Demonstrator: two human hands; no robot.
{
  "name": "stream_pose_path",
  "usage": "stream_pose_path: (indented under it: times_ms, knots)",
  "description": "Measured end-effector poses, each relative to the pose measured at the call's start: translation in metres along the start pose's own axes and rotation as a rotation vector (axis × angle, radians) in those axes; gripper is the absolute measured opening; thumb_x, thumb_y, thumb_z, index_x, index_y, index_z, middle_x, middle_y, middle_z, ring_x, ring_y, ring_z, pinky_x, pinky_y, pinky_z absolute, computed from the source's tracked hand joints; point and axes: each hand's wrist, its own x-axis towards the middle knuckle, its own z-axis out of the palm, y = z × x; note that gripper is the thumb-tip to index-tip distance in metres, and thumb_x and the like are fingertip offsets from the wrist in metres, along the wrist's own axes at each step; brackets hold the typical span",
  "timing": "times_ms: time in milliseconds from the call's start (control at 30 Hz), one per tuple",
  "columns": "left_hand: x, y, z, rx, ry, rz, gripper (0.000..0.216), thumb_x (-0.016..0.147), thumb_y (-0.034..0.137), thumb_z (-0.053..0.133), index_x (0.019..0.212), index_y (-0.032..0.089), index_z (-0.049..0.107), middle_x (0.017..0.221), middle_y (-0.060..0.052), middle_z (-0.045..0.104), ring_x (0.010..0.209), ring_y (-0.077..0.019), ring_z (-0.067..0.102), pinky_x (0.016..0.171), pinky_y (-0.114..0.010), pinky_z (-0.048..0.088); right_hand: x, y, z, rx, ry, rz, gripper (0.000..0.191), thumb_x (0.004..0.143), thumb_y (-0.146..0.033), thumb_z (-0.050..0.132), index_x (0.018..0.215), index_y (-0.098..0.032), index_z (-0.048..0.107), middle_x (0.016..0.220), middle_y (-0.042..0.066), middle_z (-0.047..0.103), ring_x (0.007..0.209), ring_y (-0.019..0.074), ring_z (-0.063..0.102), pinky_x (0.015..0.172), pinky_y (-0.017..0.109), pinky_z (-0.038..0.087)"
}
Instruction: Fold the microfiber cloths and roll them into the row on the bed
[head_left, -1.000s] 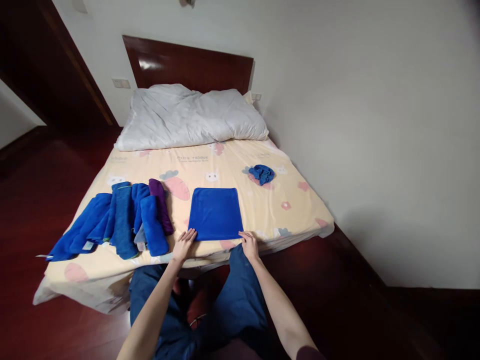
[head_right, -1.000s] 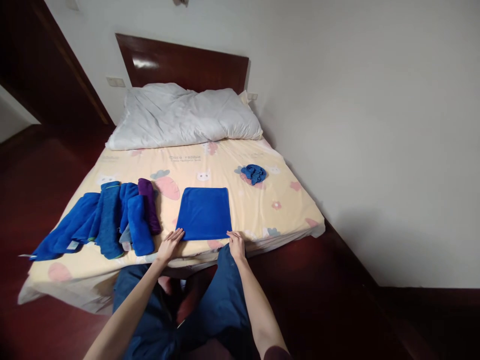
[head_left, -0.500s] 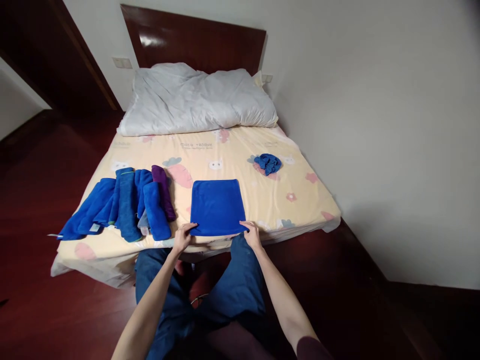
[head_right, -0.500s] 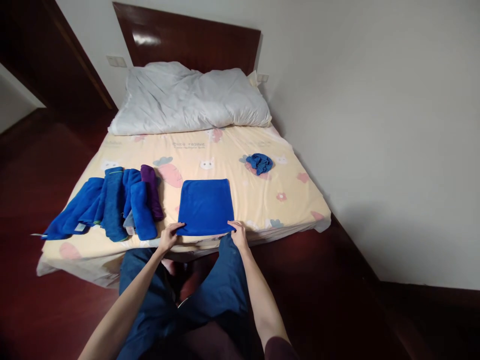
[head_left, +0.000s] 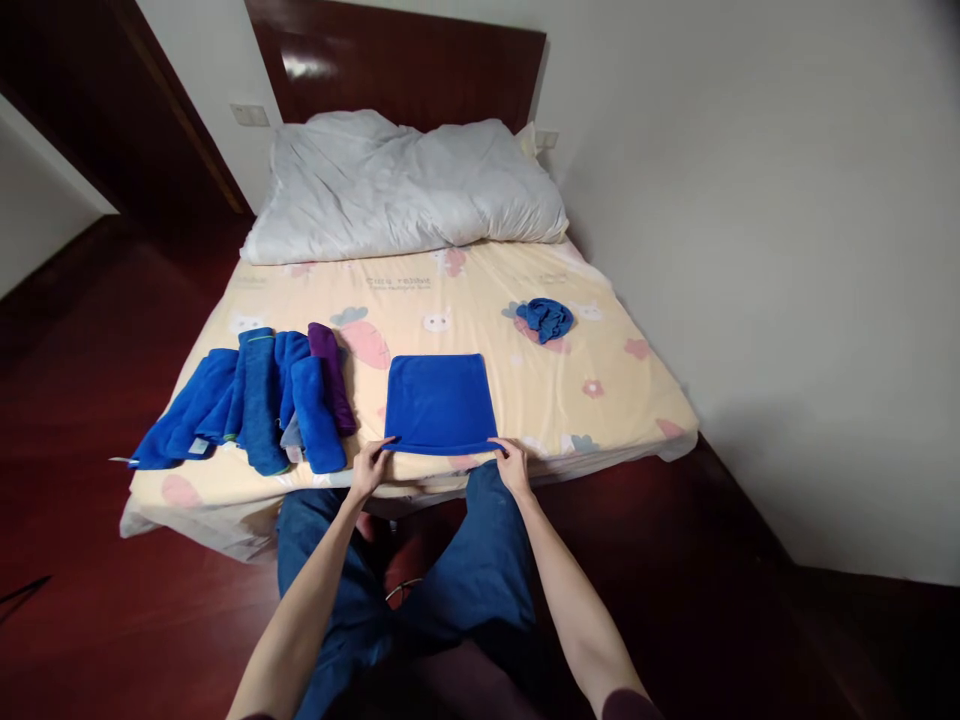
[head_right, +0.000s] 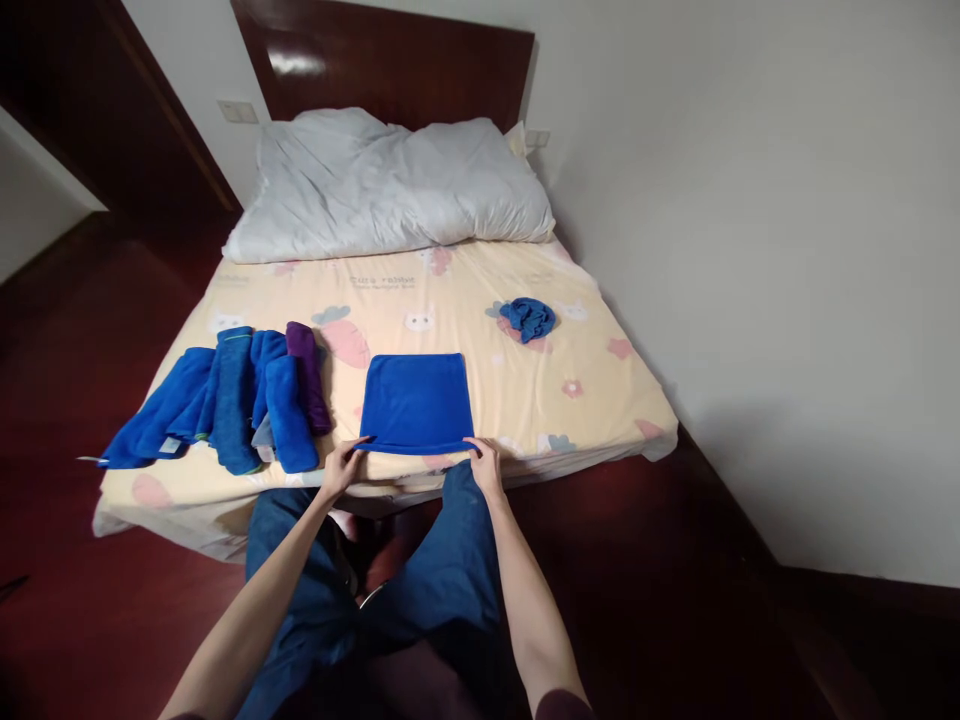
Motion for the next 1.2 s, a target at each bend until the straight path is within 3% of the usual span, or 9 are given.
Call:
stream_pose_path:
  times_ms: [100,233,467,633,867,1200]
  knots:
    - [-0.002,0.002,0.003,0.032,0.072,-0.076,0.034,0.093,0.046,0.051,0.103,0.019,0.071,0.104,-0.009,0.076,0.097,-0.0262,0.071,0.091,-0.040,0.056,-0.003,0.005,0.003,-0.004,0.041,0.021,0.030,0.092,-0.029,0.053,0.109,-0.021,0.076,0.111,0.010,0.075,0.102,0.0257,0.070,0.094,0.041,0.055]
    - [-0.004,0.006,0.004,0.073,0.071,-0.090,0.036,0.096,0.049,0.048,0.091,0.020,0.067,0.087,-0.006,0.073,0.081,-0.0227,0.069,0.079,-0.034,0.054,-0.001,0.010,0.006,-0.028,0.073,0.042,0.032,0.095,-0.040,0.054,0.110,-0.021,0.075,0.110,0.011,0.076,0.098,0.0255,0.071,0.093,0.040,0.055]
    - [0.000,0.007,0.005,0.074,0.070,-0.105,0.038,0.095,0.052,0.048,0.088,0.020,0.067,0.084,-0.005,0.072,0.078,-0.0215,0.067,0.075,-0.031,0.051,0.013,0.019,0.007,-0.022,0.125,0.173,0.050,0.090,-0.061,0.056,0.094,-0.015,0.075,0.084,0.012,0.075,0.074,0.0238,0.069,0.071,0.033,0.055]
    - [0.001,0.006,0.006,0.068,0.081,-0.165,0.042,0.093,0.056,0.050,0.085,0.019,0.069,0.075,-0.003,0.069,0.071,-0.0193,0.064,0.072,-0.029,0.050,0.018,0.021,0.006,0.007,0.098,0.160,0.052,0.092,-0.064,0.052,0.089,-0.016,0.073,0.082,0.010,0.074,0.070,0.0211,0.066,0.070,0.031,0.053]
    - [-0.002,0.002,0.005,0.005,0.138,-0.136,0.039,0.088,0.054,0.059,0.088,0.017,0.073,0.090,-0.009,0.075,0.083,-0.0226,0.069,0.080,-0.033,0.053,0.020,0.023,0.008,0.020,0.104,0.167,0.052,0.090,-0.064,0.054,0.090,-0.016,0.074,0.081,0.010,0.075,0.069,0.0216,0.066,0.068,0.031,0.052]
    - [-0.001,0.005,0.008,0.114,0.123,-0.166,0.041,0.093,0.053,0.051,0.087,0.018,0.072,0.082,-0.006,0.073,0.074,-0.0204,0.066,0.075,-0.031,0.049,0.020,0.025,0.009,-0.021,0.137,0.169,0.050,0.090,-0.063,0.056,0.091,-0.017,0.076,0.084,0.011,0.076,0.073,0.0239,0.070,0.071,0.032,0.054]
